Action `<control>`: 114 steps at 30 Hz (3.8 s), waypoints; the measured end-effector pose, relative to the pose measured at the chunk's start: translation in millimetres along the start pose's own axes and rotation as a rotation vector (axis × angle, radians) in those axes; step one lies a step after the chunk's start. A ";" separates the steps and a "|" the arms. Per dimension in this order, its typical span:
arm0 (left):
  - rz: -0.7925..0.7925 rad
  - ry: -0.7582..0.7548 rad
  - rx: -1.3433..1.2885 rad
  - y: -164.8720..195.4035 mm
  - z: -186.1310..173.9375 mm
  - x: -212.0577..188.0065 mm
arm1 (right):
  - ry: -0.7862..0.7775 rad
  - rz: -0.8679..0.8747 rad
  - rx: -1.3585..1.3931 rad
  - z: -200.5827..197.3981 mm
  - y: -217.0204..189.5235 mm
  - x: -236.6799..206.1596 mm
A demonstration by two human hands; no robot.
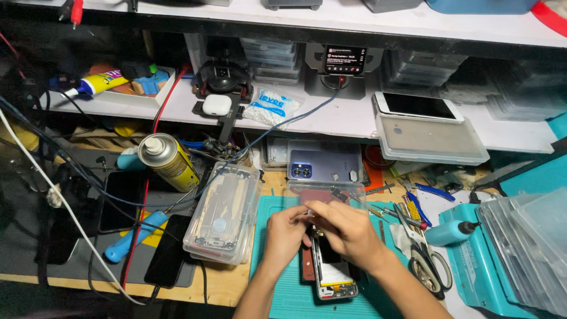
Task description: The person repairs a smartphone at a workbench, using a screwdriver to remove and reinstall screws on the opened phone. They lift the phone, work on its internal components, and reposition it on the mat while continuing to unscrew and adjust parts.
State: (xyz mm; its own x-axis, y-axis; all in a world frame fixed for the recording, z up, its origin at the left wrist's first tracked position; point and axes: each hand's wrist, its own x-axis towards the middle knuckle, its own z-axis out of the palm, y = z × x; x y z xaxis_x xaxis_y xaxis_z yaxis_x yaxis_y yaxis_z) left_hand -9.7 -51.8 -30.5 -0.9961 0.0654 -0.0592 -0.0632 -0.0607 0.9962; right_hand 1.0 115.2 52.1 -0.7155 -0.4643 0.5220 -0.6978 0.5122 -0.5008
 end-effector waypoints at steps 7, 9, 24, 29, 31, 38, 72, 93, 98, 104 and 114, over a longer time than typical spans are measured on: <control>-0.006 0.010 0.013 0.0 1.6 0.0 | 0.052 -0.106 0.099 -0.1 -2.9 -0.4; -0.020 0.025 0.001 -2.6 2.5 2.3 | 0.046 -0.023 0.034 1.3 -3.0 1.4; 0.011 0.027 0.005 -6.8 2.0 2.0 | 0.057 -0.056 0.138 3.9 7.1 -5.9; 0.004 0.034 -0.037 -7.1 2.9 1.2 | -0.036 0.262 -0.125 5.6 3.3 -4.0; 0.014 0.021 -0.029 -7.6 2.3 0.5 | 0.063 -0.002 0.030 3.6 2.1 -4.5; -0.016 0.024 -0.059 -9.9 1.8 2.1 | 0.060 0.100 -0.056 6.1 4.6 -3.8; -0.031 0.022 0.074 -15.0 2.6 -27.5 | 0.119 0.418 -0.068 -14.9 33.6 -7.0; 0.249 0.063 0.492 45.6 -10.2 -20.4 | -0.035 0.791 0.499 0.3 91.8 -27.1; 0.590 0.037 0.673 75.6 -2.6 -18.2 | 0.003 0.931 0.588 -3.8 91.9 -27.4; 0.590 -0.015 0.730 72.2 14.0 -3.6 | 0.008 0.734 0.813 -11.9 91.8 -38.5; 0.449 -0.151 0.757 65.5 17.4 13.2 | -0.003 0.787 0.702 1.7 96.4 -39.7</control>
State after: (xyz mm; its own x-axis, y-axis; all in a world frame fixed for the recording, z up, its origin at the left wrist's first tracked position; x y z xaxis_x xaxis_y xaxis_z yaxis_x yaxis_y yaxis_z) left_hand -25.9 -37.6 35.1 -0.8950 0.3275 0.3028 0.4419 0.5584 0.7020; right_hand -37.9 181.8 -18.1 -0.9747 -0.1852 -0.1249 0.1001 0.1375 -0.9854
